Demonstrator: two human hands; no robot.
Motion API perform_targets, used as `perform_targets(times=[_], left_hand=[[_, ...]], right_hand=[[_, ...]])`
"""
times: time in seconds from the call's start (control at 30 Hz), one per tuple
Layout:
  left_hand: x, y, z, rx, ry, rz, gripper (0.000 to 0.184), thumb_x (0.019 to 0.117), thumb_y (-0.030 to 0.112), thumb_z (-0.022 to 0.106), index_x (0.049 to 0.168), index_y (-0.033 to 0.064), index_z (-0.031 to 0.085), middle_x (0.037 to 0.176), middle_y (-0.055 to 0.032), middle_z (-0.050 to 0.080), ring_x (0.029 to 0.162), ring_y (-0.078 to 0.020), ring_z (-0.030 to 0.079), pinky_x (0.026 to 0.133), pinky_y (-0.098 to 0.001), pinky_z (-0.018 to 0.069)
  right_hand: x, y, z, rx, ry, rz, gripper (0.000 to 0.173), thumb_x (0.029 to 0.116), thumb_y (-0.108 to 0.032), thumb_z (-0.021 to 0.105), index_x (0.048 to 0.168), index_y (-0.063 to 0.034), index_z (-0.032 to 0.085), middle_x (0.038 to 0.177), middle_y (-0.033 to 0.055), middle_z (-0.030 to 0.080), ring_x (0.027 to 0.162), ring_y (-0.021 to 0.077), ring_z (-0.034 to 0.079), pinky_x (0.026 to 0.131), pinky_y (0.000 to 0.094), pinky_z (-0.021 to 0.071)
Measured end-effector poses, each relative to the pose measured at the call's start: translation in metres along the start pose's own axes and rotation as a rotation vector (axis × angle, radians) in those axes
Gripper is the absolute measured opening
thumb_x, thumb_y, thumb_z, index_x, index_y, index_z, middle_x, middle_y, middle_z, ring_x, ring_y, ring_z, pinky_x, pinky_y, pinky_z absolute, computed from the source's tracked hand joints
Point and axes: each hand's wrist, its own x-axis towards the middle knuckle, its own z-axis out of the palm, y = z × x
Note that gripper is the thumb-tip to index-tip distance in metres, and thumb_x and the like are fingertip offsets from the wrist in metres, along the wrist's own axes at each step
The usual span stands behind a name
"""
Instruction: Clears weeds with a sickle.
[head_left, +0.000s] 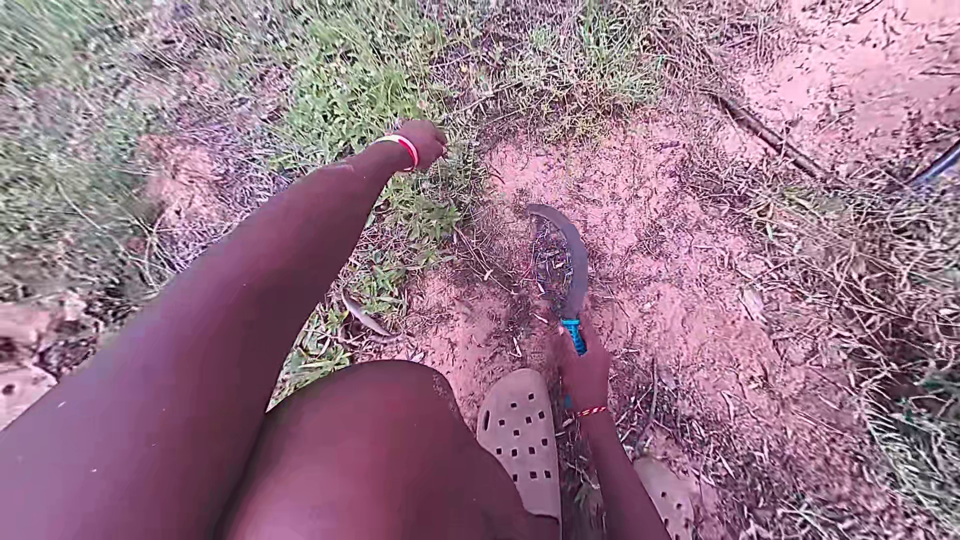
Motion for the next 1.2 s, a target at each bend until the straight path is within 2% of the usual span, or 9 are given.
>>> perform_targets(times=[0.27,0.47,0.6,0.67,0.8,0.93,1.03,1.07,1.2], left_hand=[[-0.016,0.019,-0.02,0.227,0.023,0.063,0.029,0.1063,0.01,0.05,0.113,-0.0081,0.071,0.115,-0.0347,0.066,0.116,-0.0529,0.061,0.099,-0.0704,0.0431],[-0.024,0.035,-0.023,0.366,-0.066,0.114,0.025,0.104,0.009,0.054,0.109,-0.009,0.071,0.113,-0.0339,0.067,0.117,-0.0525,0.06,0.101,-0.0704,0.0416],[-0.047,0.044,-0.014,0.351,-0.184,0.204,0.025,0.1038,0.001,0.05,0.114,-0.0089,0.071,0.115,-0.0325,0.067,0.116,-0.0497,0.061,0.102,-0.0671,0.041],[-0.059,0.039,-0.005,0.406,-0.208,0.171,0.026,0.1042,0.004,0.049,0.115,-0.0059,0.071,0.114,-0.0309,0.068,0.116,-0.0494,0.062,0.099,-0.068,0.0433],[-0.087,0.016,-0.009,0.552,-0.31,0.12,0.026,0.1064,0.007,0.049,0.116,-0.0051,0.07,0.112,-0.0288,0.068,0.112,-0.0476,0.064,0.097,-0.0647,0.046],[-0.123,0.012,-0.047,0.42,-0.088,0.056,0.027,0.1061,0.003,0.047,0.119,-0.0075,0.068,0.113,-0.0323,0.067,0.113,-0.051,0.063,0.097,-0.0681,0.0443],[-0.142,0.006,-0.072,0.255,0.206,0.028,0.028,0.1041,0.003,0.046,0.119,-0.0083,0.067,0.112,-0.0353,0.066,0.111,-0.0544,0.062,0.096,-0.0709,0.0427],[-0.149,0.004,-0.076,0.224,0.275,0.009,0.028,0.1037,0.003,0.047,0.12,-0.0077,0.067,0.113,-0.0363,0.066,0.113,-0.0556,0.061,0.096,-0.0727,0.0419],[-0.17,-0.016,-0.078,0.215,0.34,-0.055,0.03,0.1017,0.0,0.047,0.125,-0.0079,0.065,0.119,-0.0384,0.063,0.118,-0.0582,0.058,0.098,-0.0757,0.0393]], right_hand=[[0.003,-0.002,-0.018,0.082,-0.005,0.054,0.049,0.1038,-0.015,0.06,0.148,0.0037,0.049,0.106,0.0226,0.071,0.088,0.0293,0.069,0.085,0.047,0.0539],[0.016,-0.019,-0.006,0.216,0.053,0.05,0.051,0.1019,-0.016,0.063,0.148,0.0031,0.05,0.115,0.0237,0.07,0.096,0.0291,0.069,0.089,0.046,0.0532],[0.027,-0.053,0.008,0.38,0.047,0.054,0.053,0.1015,-0.014,0.063,0.15,0.0014,0.048,0.124,0.0232,0.068,0.104,0.0276,0.068,0.093,0.0435,0.0529],[0.032,-0.072,0.017,0.451,0.048,0.06,0.051,0.1012,-0.013,0.063,0.148,0.0014,0.049,0.117,0.023,0.068,0.092,0.0266,0.069,0.084,0.0434,0.056],[0.029,-0.104,0.039,0.593,0.025,0.123,0.051,0.102,-0.012,0.062,0.149,0.0009,0.048,0.118,0.0233,0.067,0.089,0.0269,0.069,0.082,0.0438,0.0564],[0.015,-0.108,0.047,0.537,0.011,0.168,0.049,0.1019,-0.014,0.063,0.148,-0.0019,0.051,0.126,0.0225,0.066,0.112,0.0316,0.065,0.099,0.0493,0.0492],[0.013,-0.089,0.052,0.52,0.023,0.173,0.051,0.1004,-0.013,0.064,0.149,-0.0015,0.05,0.122,0.0226,0.067,0.104,0.0302,0.066,0.092,0.0476,0.0511],[0.014,-0.081,0.051,0.51,0.018,0.178,0.052,0.1003,-0.012,0.064,0.149,-0.0012,0.05,0.125,0.0231,0.066,0.109,0.0311,0.065,0.096,0.0483,0.05],[0.021,-0.051,0.044,0.476,0.001,0.205,0.051,0.1016,-0.012,0.062,0.149,0.0018,0.048,0.126,0.0249,0.065,0.107,0.0313,0.066,0.095,0.0475,0.0517]])
